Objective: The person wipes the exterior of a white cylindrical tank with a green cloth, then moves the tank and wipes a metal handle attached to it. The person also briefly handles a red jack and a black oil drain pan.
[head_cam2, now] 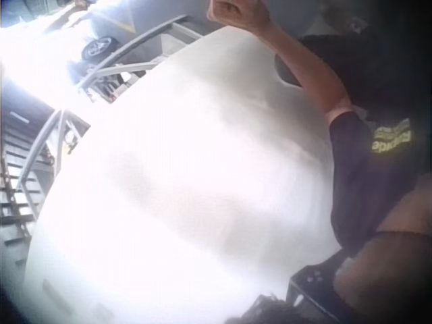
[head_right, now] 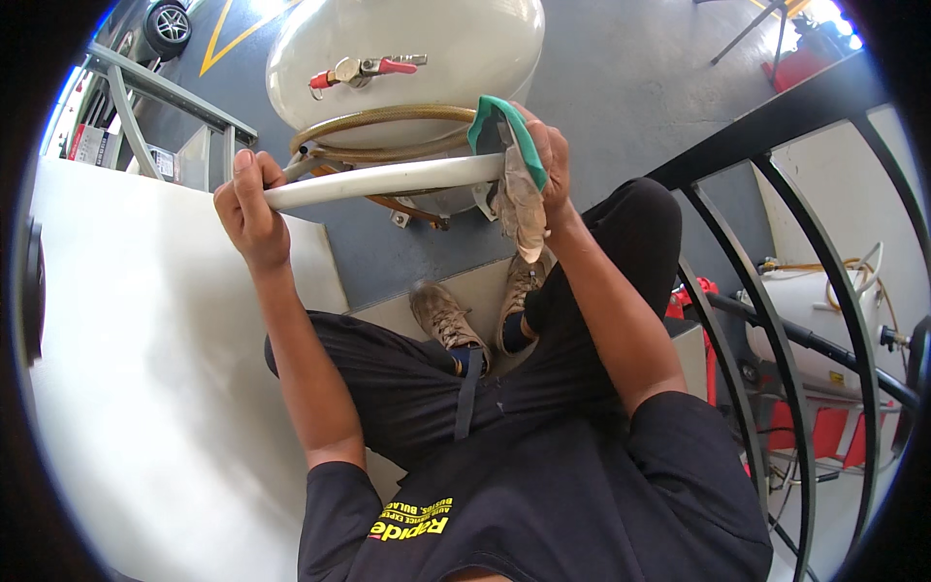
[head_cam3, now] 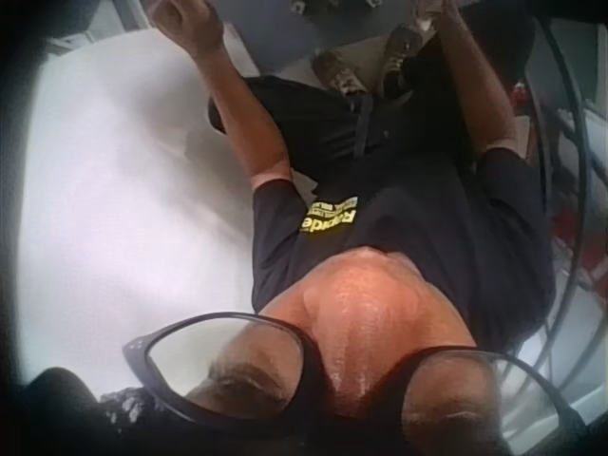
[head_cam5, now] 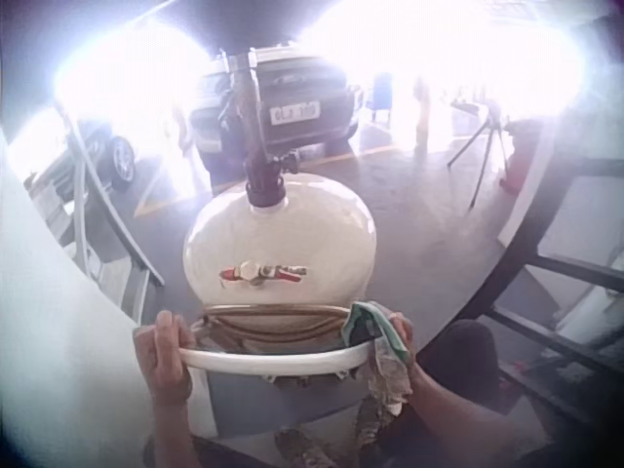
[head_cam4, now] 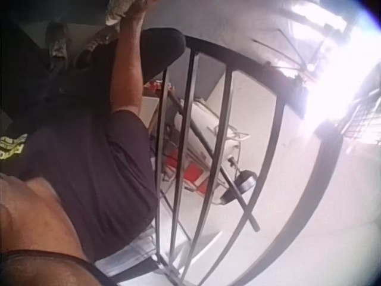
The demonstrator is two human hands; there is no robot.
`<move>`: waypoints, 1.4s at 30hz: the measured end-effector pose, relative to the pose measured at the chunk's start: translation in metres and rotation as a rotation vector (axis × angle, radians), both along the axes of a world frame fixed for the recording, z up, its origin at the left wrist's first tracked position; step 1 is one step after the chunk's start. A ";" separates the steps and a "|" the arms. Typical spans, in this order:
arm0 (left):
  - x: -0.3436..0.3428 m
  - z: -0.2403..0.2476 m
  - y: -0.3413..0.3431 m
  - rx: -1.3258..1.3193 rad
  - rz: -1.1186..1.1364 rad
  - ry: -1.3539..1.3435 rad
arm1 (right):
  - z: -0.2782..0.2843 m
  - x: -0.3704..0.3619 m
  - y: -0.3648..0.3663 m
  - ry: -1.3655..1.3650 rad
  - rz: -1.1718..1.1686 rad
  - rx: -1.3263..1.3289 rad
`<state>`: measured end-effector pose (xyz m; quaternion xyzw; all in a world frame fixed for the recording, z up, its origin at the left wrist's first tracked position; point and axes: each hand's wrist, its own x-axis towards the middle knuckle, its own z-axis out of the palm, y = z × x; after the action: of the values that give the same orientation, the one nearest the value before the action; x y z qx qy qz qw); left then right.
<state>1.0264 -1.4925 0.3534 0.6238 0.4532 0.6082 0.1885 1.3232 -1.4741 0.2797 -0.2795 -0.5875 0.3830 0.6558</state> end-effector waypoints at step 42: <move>-0.007 -0.004 -0.014 -0.087 0.004 -0.048 | 0.147 -0.119 -0.041 -1.345 -0.032 0.167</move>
<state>1.0193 -1.5062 0.3491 0.5992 0.4758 0.6033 0.2249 1.2039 -1.5147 0.4262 -0.4142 -0.8910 0.0694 0.1727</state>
